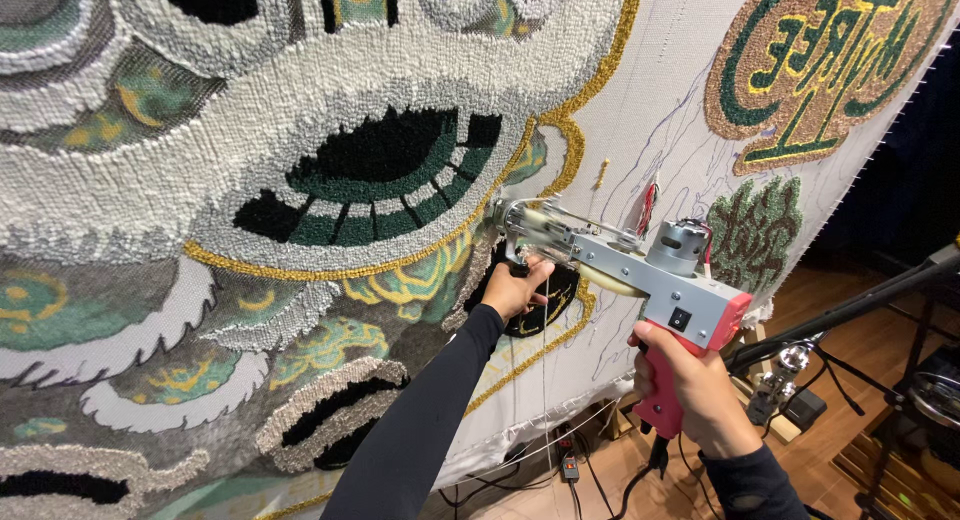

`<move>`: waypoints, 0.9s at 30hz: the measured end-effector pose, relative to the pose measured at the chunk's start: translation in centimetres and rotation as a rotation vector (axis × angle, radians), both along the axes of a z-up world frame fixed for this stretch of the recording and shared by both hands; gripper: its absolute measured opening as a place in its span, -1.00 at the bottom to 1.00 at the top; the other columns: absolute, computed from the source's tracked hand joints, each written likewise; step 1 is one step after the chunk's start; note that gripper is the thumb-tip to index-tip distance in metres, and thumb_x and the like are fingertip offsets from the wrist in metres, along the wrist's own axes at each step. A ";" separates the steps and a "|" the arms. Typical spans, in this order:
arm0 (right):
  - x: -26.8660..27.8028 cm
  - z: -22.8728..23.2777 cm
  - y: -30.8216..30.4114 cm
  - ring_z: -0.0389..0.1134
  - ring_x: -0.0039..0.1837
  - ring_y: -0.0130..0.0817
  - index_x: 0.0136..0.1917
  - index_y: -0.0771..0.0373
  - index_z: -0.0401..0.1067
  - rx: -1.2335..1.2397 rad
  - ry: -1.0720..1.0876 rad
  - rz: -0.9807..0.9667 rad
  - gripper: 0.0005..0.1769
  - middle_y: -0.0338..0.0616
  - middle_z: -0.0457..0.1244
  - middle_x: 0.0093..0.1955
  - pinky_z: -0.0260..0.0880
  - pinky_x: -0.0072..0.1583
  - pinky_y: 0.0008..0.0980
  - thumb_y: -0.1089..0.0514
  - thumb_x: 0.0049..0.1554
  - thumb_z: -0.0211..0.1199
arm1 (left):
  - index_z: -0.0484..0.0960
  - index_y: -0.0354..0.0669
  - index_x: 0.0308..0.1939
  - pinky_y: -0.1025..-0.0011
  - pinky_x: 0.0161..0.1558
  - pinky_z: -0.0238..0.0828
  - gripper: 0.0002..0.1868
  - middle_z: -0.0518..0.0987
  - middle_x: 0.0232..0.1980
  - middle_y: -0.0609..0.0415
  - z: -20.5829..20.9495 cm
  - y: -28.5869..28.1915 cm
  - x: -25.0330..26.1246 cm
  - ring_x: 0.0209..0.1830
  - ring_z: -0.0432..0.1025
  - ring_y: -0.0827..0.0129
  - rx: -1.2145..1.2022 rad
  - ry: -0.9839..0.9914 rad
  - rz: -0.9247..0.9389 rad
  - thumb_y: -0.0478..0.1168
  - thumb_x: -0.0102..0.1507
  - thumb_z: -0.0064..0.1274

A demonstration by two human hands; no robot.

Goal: The person uses a handheld tufting gun to apply gold yarn onto a stretched canvas, following a pre-drawn design of a skull and text. The operator guides the tool along the contours of the design, filling in sections with yarn.

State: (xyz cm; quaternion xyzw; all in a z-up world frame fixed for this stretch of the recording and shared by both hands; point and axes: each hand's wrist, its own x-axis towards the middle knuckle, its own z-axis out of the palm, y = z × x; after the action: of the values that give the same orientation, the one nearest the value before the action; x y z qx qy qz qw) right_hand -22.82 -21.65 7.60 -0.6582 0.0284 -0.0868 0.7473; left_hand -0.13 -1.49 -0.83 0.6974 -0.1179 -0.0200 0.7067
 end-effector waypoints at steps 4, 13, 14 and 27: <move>0.3 0.5 0.4 0.17 -0.43 -0.31 -0.17 0.35 0.41 -0.002 -0.018 0.013 -0.71 -0.16 0.15 -0.46 0.22 -0.34 -0.31 0.04 0.13 0.27 | 0.56 -0.16 0.31 0.54 -0.68 0.21 -0.43 0.72 0.00 -0.05 0.3 0.1 1.2 -0.54 0.59 0.39 -0.010 -0.044 -0.008 0.03 0.29 0.16; 0.8 0.7 1.1 0.14 -0.44 -0.33 -0.12 0.35 0.47 0.012 0.004 0.019 -0.71 -0.17 0.12 -0.47 0.19 -0.35 -0.32 0.03 0.12 0.26 | 0.49 0.03 0.39 0.55 -0.68 0.23 -0.42 0.69 0.08 0.14 1.7 1.2 0.8 -0.54 0.60 0.42 0.025 -0.047 -0.026 0.01 0.29 0.12; 0.8 0.6 1.0 0.14 -0.45 -0.32 -0.14 0.35 0.45 0.019 -0.003 0.030 -0.71 -0.17 0.12 -0.47 0.19 -0.35 -0.32 0.03 0.12 0.26 | 0.47 0.04 0.39 0.55 -0.67 0.25 -0.41 0.67 0.09 0.15 1.7 1.2 0.8 -0.54 0.60 0.41 0.024 -0.052 -0.031 0.01 0.29 0.11; 0.9 1.0 0.7 0.14 -0.44 -0.33 -0.14 0.37 0.40 0.050 -0.076 0.048 -0.70 -0.16 0.12 -0.46 0.19 -0.36 -0.34 0.05 0.14 0.27 | 0.50 -0.05 0.40 0.55 -0.66 0.28 -0.40 0.72 -0.05 -0.11 1.7 0.6 2.5 -0.58 0.54 0.43 -0.016 -0.100 -0.036 -0.01 0.29 0.14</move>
State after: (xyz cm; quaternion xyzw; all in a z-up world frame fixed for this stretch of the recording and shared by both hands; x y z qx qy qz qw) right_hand -21.97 -20.91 8.58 -0.6360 -0.0135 -0.0930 0.7659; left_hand 2.36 -0.87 0.86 0.6897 -0.1657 0.0027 0.7048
